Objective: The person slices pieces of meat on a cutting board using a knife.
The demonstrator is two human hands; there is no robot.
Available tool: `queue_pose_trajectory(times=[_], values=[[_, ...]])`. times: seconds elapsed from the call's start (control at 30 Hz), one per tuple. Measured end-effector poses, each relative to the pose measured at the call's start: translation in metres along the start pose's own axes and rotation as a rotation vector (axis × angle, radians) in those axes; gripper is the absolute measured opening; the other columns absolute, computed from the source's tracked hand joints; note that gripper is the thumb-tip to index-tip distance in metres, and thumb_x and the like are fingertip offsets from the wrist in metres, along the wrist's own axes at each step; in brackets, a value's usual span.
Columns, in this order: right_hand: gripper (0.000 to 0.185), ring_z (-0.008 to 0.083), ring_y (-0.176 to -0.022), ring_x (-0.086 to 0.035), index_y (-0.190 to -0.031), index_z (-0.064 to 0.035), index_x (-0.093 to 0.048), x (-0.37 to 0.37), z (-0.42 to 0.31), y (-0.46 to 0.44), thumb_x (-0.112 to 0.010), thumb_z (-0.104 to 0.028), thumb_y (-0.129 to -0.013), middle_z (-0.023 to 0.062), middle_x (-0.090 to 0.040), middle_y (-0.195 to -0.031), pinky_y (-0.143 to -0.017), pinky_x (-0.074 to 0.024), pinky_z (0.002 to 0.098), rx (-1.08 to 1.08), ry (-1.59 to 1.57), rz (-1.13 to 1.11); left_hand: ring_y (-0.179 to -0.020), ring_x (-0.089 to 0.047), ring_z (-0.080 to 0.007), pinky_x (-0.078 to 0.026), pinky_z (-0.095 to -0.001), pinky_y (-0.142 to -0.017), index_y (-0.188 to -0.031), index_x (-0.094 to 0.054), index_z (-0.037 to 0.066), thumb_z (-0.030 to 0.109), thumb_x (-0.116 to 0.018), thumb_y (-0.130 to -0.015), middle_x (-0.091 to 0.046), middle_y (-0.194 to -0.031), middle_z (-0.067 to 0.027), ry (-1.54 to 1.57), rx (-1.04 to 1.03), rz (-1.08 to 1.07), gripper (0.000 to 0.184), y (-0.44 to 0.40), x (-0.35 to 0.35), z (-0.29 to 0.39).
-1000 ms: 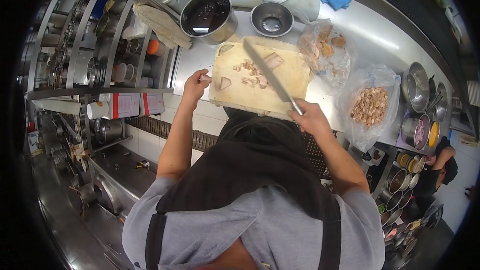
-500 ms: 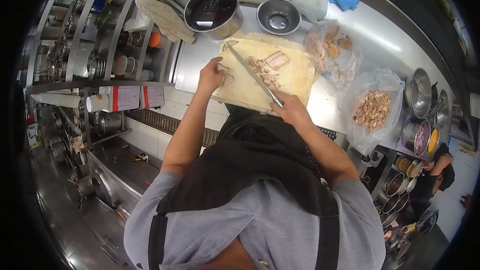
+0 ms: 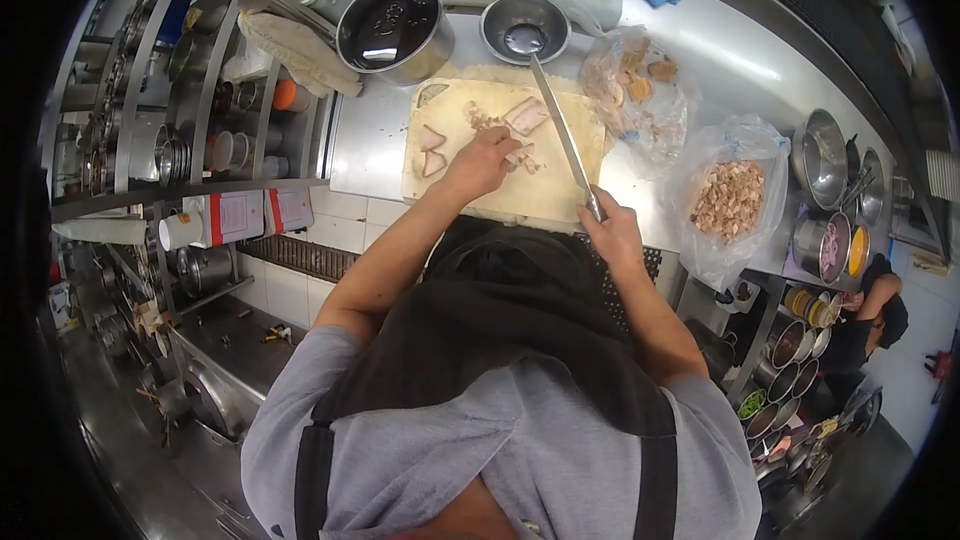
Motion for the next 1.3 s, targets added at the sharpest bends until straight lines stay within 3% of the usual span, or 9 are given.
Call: queue_pose_trajectory(times=[0.43, 0.63, 0.7, 0.73, 0.8, 0.9, 0.97, 1.13, 1.3], values=[[0.043, 0.0181, -0.048, -0.061, -0.124, 0.0022, -0.066, 0.002, -0.003, 0.009, -0.073, -0.022, -0.089, 0.0134, -0.061, -0.059, -0.055, -0.0486, 0.0335, -0.021, 0.008, -0.031, -0.114, -0.060, -0.0352, -0.052, -0.0429, -0.095, -0.104, -0.068, 0.004, 0.015, -0.075, -0.081, -0.064, -0.117, -0.0140, -0.065, 0.033, -0.060, 0.027, 0.006, -0.006, 0.004], [0.039, 0.0234, -0.054, -0.064, -0.121, -0.0018, -0.068, -0.006, -0.018, 0.000, -0.074, -0.023, -0.088, 0.0159, -0.064, -0.066, -0.059, -0.0500, 0.0358, 0.017, 0.060, -0.069, -0.082, -0.070, -0.0320, -0.056, -0.0410, -0.074, -0.094, -0.071, 0.003, 0.022, -0.079, -0.082, -0.071, -0.090, -0.0138, 0.152, 0.206, -0.018, 0.024, 0.032, 0.007, -0.020], [0.042, 0.0169, -0.054, -0.063, -0.122, 0.0016, -0.067, -0.008, -0.027, -0.002, -0.075, -0.021, -0.087, 0.0123, -0.062, -0.064, -0.056, -0.0483, 0.0327, 0.148, 0.145, -0.112, -0.064, -0.067, -0.0239, -0.053, -0.0366, -0.062, -0.099, -0.073, 0.003, 0.027, -0.079, -0.085, -0.069, -0.073, -0.0118, 0.273, 0.369, 0.212, 0.029, 0.052, 0.025, -0.044], [0.042, 0.0169, -0.054, -0.063, -0.122, 0.0016, -0.067, -0.008, -0.032, -0.004, -0.075, -0.021, -0.087, 0.0123, -0.062, -0.064, -0.056, -0.0483, 0.0327, 0.151, 0.145, -0.117, -0.064, -0.067, -0.0239, -0.053, -0.0366, -0.062, -0.099, -0.073, 0.003, 0.027, -0.079, -0.085, -0.069, -0.073, -0.0118, 0.272, 0.374, 0.216, 0.029, 0.057, 0.038, -0.045], [0.040, 0.0348, -0.062, -0.066, -0.119, -0.0051, -0.070, -0.014, -0.041, -0.008, -0.073, -0.030, -0.088, 0.0202, -0.066, -0.071, -0.062, -0.0516, 0.0403, 0.085, 0.184, -0.310, -0.063, -0.066, -0.0262, -0.053, -0.0357, -0.062, -0.106, -0.074, 0.003, 0.031, -0.078, -0.086, -0.069, -0.072, -0.0127, 0.341, 0.684, 0.195, 0.035, 0.072, 0.060, -0.058], [0.038, 0.0349, -0.058, -0.064, -0.118, -0.0071, -0.070, -0.032, -0.037, -0.016, -0.072, -0.031, -0.089, 0.0198, -0.065, -0.069, -0.061, -0.0515, 0.0410, 0.120, 0.239, -0.433, -0.063, -0.064, -0.0221, -0.052, -0.0349, -0.062, -0.114, -0.074, 0.006, 0.033, -0.077, -0.088, -0.068, -0.071, -0.0121, 0.241, 0.776, 0.171, 0.038, 0.083, 0.071, -0.081], [0.034, 0.0292, -0.050, -0.061, -0.117, -0.0092, -0.071, -0.039, -0.032, -0.018, -0.071, -0.030, -0.090, 0.0163, -0.064, -0.066, -0.057, -0.0505, 0.0394, 0.206, 0.212, -0.423, -0.064, -0.065, -0.0233, -0.052, -0.0359, -0.063, -0.112, -0.074, 0.005, 0.035, -0.077, -0.087, -0.068, -0.071, -0.0126, 0.293, 0.777, 0.200, 0.040, 0.090, 0.067, -0.091], [0.035, 0.0144, -0.044, -0.056, -0.122, -0.0056, -0.069, -0.039, -0.023, -0.022, -0.068, -0.025, -0.093, 0.0068, -0.061, -0.062, -0.047, -0.0465, 0.0322, -0.131, 0.039, -0.531, -0.068, -0.068, -0.0269, -0.053, -0.0372, -0.065, -0.109, -0.074, 0.003, 0.035, -0.076, -0.087, -0.069, -0.075, -0.0151, 0.350, 0.810, 0.099, 0.039, 0.094, 0.060, -0.081], [0.038, 0.0129, -0.044, -0.056, -0.128, -0.0053, -0.067, -0.025, -0.028, -0.018, -0.069, -0.022, -0.093, 0.0058, -0.059, -0.058, -0.045, -0.0451, 0.0307, -0.154, -0.054, -0.396, -0.066, -0.068, -0.0243, -0.054, -0.0354, -0.064, -0.108, -0.075, 0.006, 0.029, -0.075, -0.087, -0.070, -0.075, -0.0138, 0.168, 0.623, 0.166, 0.031, 0.088, 0.059, -0.073]])
Point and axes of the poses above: each hand's wrist, its own y-axis away from the middle knuckle, its own x-axis out of the back of the hand, z = x × y, the point moved 4 cm from there along -y, towards the middle knuckle
